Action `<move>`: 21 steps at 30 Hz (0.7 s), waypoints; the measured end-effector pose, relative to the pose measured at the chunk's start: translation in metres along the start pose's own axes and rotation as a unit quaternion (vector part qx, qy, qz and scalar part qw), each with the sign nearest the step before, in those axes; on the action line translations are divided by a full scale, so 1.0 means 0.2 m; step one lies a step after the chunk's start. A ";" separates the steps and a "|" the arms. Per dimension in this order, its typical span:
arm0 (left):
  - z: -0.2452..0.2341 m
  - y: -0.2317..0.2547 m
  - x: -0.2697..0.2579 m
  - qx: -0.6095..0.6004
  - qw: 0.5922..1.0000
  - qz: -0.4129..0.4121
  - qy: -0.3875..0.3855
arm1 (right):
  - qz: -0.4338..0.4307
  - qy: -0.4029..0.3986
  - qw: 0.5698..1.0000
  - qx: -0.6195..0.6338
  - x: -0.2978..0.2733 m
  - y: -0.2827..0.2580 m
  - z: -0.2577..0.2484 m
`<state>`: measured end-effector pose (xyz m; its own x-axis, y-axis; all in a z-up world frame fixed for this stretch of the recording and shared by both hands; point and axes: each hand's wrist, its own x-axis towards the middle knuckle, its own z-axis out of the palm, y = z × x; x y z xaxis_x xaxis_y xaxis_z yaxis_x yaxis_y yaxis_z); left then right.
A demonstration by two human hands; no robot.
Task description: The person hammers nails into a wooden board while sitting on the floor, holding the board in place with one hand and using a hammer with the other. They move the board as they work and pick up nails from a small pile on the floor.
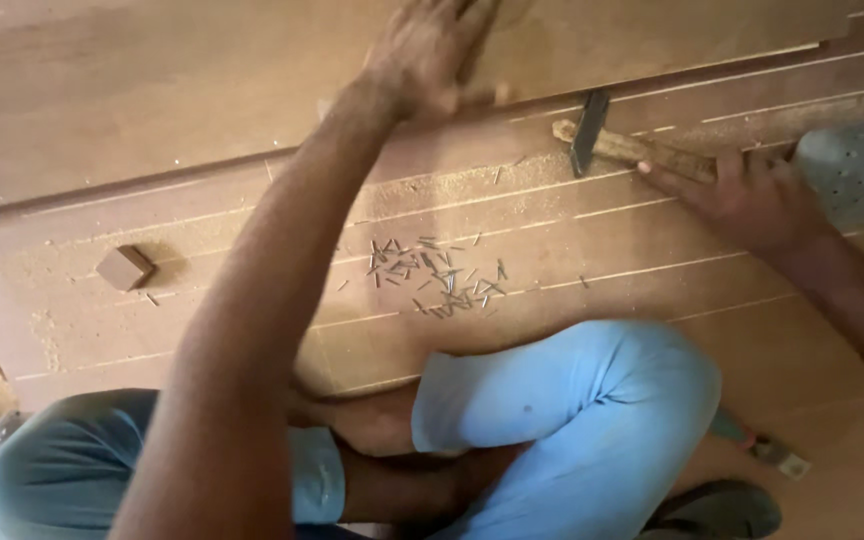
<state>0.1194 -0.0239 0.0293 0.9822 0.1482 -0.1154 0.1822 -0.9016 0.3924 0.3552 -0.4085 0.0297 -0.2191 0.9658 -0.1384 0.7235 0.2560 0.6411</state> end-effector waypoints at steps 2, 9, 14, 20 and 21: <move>-0.03 0.05 -0.03 0.029 0.998 0.023 -0.041 | 0.002 -0.011 1.000 0.022 -0.01 -0.01 0.00; -0.02 0.06 -0.03 0.067 0.992 -0.028 -0.100 | -0.098 -0.040 0.994 -0.009 -0.01 0.14 -0.04; 0.04 0.05 0.00 0.105 0.992 -0.002 -0.076 | -0.078 -0.052 0.995 -0.035 0.01 0.16 0.02; 0.07 0.04 0.01 0.108 0.991 0.008 -0.076 | -0.021 -0.065 0.997 0.042 -0.07 0.07 0.03; 0.07 0.03 0.02 0.104 0.991 0.011 -0.078 | -0.001 -0.036 0.995 0.092 -0.07 0.05 0.00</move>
<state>0.1244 -0.0348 0.0189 0.9637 0.0771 -0.2554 0.1310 -0.9707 0.2013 0.3663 -0.4195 0.0380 -0.1792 0.9638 -0.1974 0.8321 0.2555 0.4923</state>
